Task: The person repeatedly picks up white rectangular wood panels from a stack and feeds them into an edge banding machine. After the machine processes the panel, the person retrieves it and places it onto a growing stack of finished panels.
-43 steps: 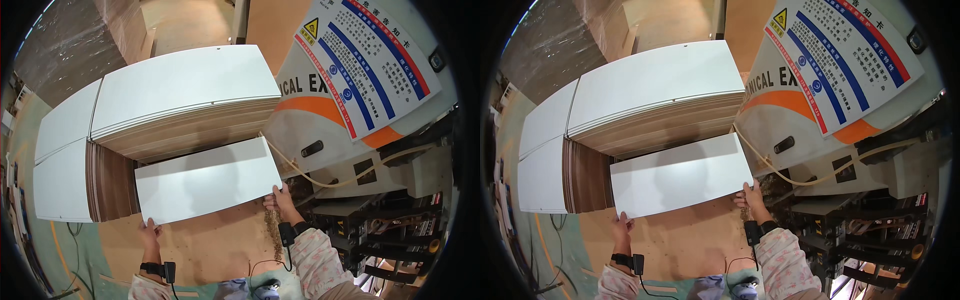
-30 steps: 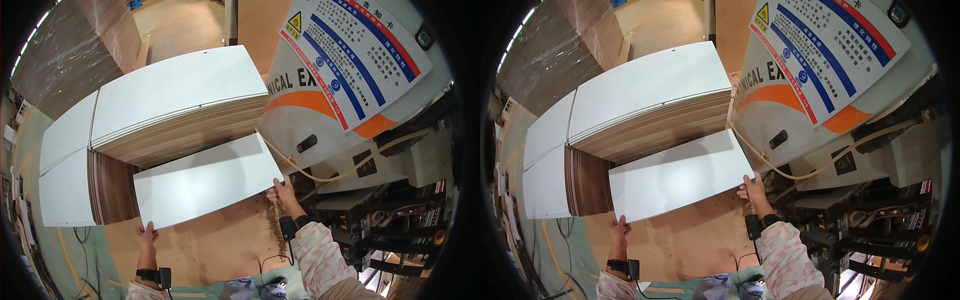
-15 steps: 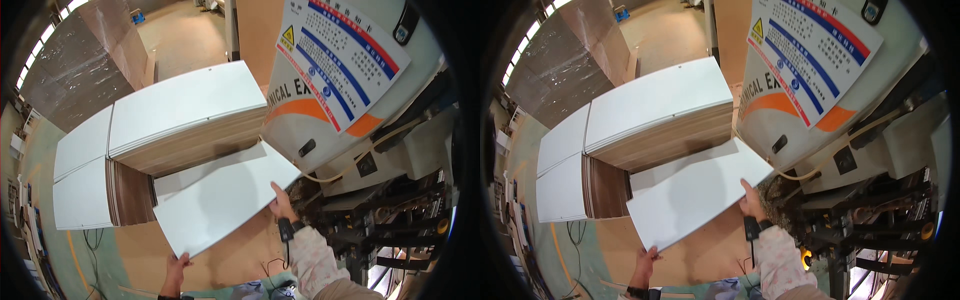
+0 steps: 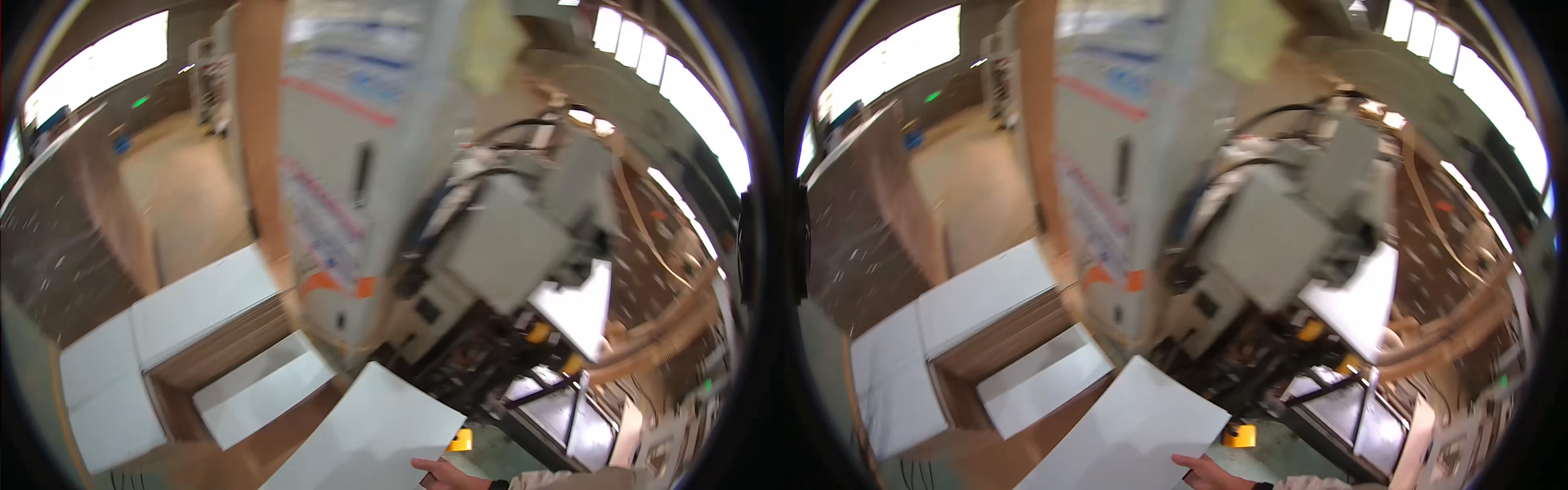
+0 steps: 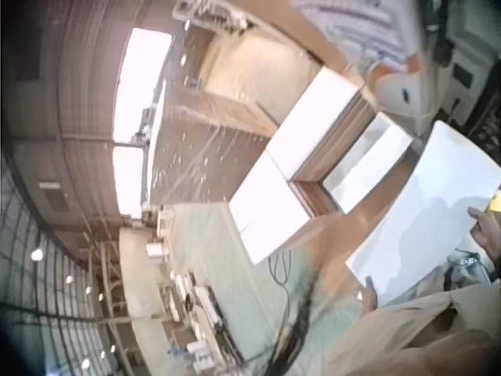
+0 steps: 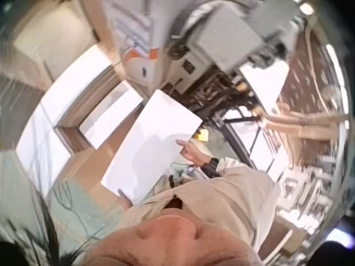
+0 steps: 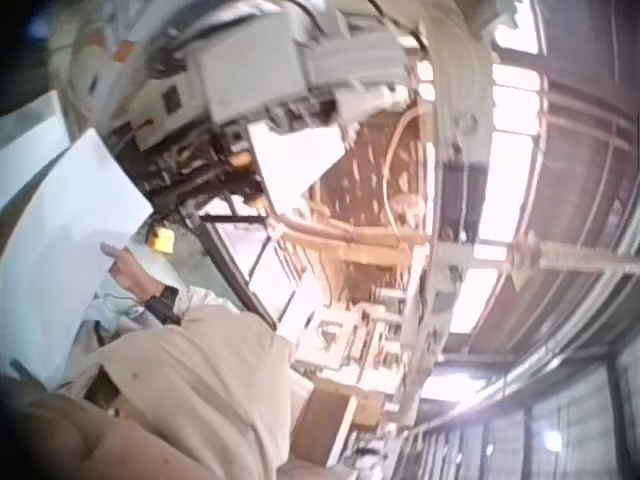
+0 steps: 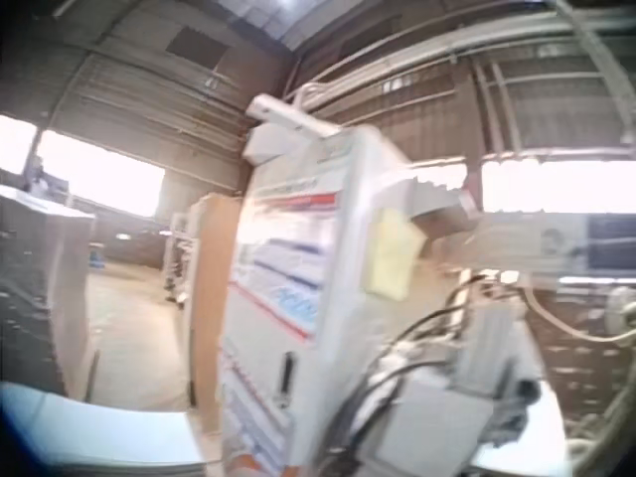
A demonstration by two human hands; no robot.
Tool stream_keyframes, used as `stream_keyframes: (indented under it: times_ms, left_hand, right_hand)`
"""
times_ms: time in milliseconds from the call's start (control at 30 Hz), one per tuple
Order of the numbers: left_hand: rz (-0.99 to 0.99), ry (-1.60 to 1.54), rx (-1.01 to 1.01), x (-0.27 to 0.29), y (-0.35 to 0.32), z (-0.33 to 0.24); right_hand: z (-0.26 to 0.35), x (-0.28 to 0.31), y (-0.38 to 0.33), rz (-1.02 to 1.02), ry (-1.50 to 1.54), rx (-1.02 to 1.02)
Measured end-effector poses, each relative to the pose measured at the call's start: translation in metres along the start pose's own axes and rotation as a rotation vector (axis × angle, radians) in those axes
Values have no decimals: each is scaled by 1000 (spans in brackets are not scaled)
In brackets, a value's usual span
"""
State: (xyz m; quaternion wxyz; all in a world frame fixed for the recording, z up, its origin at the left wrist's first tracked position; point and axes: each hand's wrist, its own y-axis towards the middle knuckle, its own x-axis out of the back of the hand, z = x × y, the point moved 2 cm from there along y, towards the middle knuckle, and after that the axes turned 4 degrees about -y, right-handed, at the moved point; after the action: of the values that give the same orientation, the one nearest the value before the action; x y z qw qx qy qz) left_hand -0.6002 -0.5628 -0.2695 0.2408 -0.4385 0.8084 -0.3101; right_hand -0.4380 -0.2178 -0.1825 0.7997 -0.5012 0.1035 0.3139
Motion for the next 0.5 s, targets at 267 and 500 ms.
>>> stream_keyframes:
  times_ms: [267, 500]
  left_hand:
    - [117, 99, -238, -138, -96, -68]
    - [213, 84, -440, -253, -198, -60]
  right_hand:
    - [39, 82, -199, 131, 119, 322]
    - [111, 193, -304, -25, 284, 679]
